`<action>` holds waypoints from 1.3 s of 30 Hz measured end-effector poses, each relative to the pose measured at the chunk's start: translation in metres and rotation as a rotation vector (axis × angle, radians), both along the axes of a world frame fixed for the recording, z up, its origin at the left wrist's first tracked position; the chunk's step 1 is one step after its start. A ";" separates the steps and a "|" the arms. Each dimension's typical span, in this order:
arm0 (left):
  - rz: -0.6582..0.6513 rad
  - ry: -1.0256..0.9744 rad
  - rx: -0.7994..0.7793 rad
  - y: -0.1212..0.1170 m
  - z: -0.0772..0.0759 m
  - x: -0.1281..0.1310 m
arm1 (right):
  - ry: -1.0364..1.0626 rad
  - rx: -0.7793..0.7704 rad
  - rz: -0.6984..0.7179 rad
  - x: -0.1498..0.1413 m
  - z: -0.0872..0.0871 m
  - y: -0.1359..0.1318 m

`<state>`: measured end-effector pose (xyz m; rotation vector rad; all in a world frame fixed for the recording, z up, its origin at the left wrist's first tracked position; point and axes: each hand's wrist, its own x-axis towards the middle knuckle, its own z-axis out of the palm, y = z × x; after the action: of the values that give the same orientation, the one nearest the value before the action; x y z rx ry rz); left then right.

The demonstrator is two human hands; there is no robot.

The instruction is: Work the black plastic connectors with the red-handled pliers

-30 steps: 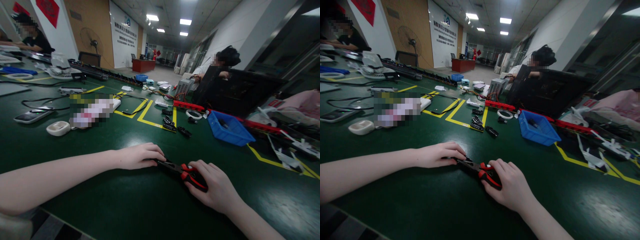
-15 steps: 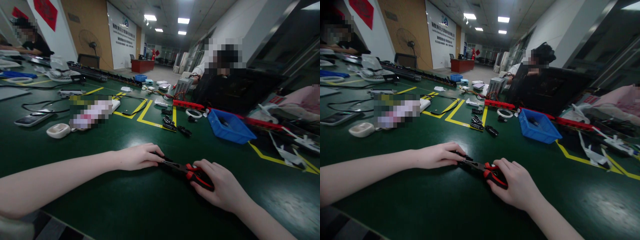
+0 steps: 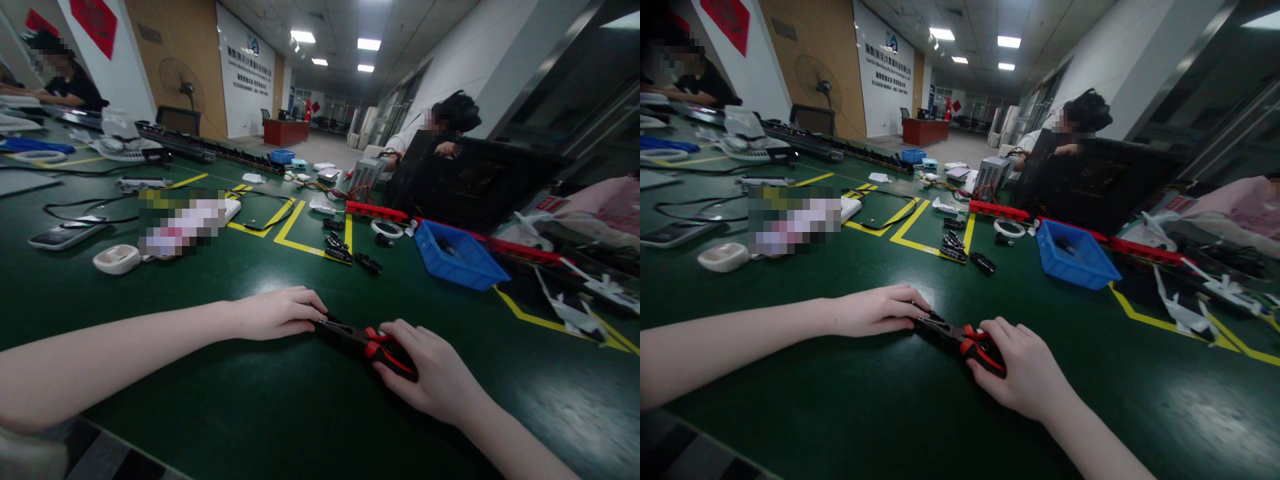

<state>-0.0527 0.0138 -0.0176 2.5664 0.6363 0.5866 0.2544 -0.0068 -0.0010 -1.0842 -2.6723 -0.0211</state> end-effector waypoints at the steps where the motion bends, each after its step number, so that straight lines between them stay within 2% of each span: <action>1: 0.002 0.006 0.001 0.000 0.000 0.000 | -0.001 -0.003 -0.001 0.000 0.000 0.000; 17: -0.010 0.015 -0.004 0.000 0.000 -0.001 | 0.000 -0.023 0.001 0.013 -0.008 0.003; 25: 0.033 0.030 -0.034 -0.001 0.004 0.000 | -0.005 -0.023 0.001 0.009 -0.005 0.003; 31: 0.028 0.048 -0.009 -0.002 0.004 0.000 | -0.034 -0.012 0.003 0.001 0.001 0.000; 39: -0.007 0.029 -0.008 -0.001 0.003 0.000 | -0.058 -0.015 0.003 0.003 -0.002 0.001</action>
<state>-0.0528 0.0125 -0.0142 2.5727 0.6380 0.5440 0.2570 -0.0053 -0.0032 -1.1003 -2.7296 -0.0328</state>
